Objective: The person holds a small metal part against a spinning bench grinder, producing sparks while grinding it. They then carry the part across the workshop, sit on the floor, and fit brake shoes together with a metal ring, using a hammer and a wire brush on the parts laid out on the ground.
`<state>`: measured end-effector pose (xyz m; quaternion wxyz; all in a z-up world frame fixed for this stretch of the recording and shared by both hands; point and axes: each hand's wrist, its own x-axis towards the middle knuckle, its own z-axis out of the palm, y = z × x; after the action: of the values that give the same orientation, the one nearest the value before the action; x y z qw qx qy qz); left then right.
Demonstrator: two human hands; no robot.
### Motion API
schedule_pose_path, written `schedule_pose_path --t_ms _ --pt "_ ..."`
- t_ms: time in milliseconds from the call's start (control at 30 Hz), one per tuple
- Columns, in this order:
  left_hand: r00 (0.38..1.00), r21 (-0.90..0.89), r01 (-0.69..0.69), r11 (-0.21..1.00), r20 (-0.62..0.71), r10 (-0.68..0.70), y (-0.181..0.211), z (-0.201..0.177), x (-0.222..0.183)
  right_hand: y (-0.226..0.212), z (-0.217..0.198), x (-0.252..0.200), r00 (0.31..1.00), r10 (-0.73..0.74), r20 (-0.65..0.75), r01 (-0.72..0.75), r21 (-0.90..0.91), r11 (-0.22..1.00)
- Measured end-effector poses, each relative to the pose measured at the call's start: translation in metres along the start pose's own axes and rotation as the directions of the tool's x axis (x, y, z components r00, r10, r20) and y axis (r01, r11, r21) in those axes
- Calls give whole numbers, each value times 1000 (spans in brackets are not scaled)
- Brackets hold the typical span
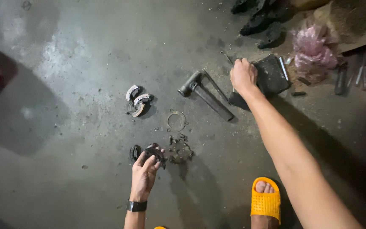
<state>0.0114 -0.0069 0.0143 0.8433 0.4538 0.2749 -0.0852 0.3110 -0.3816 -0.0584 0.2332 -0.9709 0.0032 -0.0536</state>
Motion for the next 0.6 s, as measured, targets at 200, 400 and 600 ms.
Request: schedule_pose_path --t_ms 200,400,600 --pt "999 7 31 999 -43 -31 7 8 -10 -18 0 4 997 -26 73 42 -226 973" --pt "1000 -51 16 999 -9 -16 -13 -2 -1 -74 -20 -22 866 -492 -84 499 98 861" --pt "994 -171 -56 984 84 71 -12 8 -3 -162 -42 -87 838 -514 183 490 163 856"
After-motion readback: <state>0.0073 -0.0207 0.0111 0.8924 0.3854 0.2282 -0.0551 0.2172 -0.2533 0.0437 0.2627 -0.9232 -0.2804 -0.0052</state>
